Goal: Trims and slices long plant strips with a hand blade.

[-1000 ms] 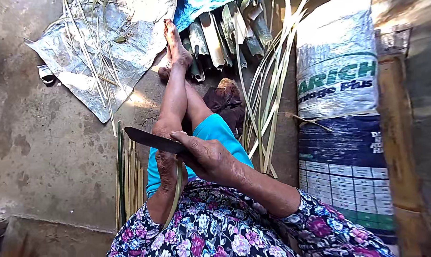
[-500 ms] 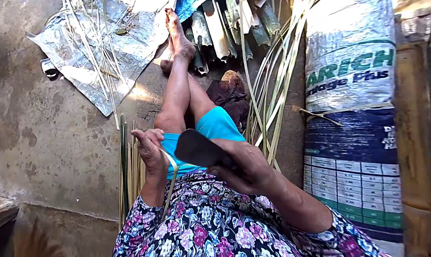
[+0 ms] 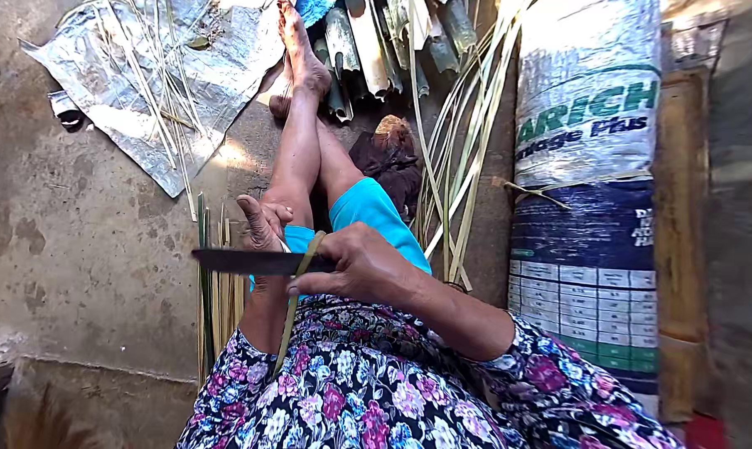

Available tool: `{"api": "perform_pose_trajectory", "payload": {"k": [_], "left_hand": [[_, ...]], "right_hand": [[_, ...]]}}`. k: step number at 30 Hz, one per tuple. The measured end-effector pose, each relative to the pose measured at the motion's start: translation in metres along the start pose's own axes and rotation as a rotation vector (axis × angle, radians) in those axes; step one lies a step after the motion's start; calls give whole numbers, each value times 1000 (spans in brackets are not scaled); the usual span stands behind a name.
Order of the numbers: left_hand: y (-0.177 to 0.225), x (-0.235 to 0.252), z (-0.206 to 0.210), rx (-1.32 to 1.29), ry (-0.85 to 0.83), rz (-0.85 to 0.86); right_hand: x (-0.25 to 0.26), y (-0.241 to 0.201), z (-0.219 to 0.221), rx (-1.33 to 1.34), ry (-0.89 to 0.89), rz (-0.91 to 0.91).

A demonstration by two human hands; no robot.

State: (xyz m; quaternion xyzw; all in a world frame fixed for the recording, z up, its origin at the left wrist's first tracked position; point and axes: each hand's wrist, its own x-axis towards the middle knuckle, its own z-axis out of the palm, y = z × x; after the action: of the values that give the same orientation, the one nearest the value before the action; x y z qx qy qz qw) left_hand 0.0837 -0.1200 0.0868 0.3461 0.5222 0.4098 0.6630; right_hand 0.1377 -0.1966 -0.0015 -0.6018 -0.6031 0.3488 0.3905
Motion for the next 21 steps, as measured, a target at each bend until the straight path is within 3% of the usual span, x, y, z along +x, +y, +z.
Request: {"api": "perform_pose_trajectory", "payload": {"k": [1,3,7,8,10,13,16,19,21], "left_hand": [[-36,24,-34,-31,-36,70],[-80,62,-84,-126,-308,116],[-96,60,-101,-239,-758,-326],[-102,59,-103,-285,-856,-383],[-106,58,-103,-350,-962,-328],[-106,59,-107,-376,-850,-106],[-104,59,-108,-445,-814,-66],[-96,67,-121,-445,-598,-108],[-94,91,-145,-593,-335,-108]], "right_hand": [[1,-2,1,-49,-21,-18],[4,1,0,-62,-73,-77],[6,23,4,14,64,-356],[6,30,6,7,135,-418],[5,40,6,-36,249,-456],[-1,42,4,-26,328,-398],[1,40,-1,68,265,-393],[-7,37,-25,215,42,-443],[-21,35,-46,241,-182,-471]]}}
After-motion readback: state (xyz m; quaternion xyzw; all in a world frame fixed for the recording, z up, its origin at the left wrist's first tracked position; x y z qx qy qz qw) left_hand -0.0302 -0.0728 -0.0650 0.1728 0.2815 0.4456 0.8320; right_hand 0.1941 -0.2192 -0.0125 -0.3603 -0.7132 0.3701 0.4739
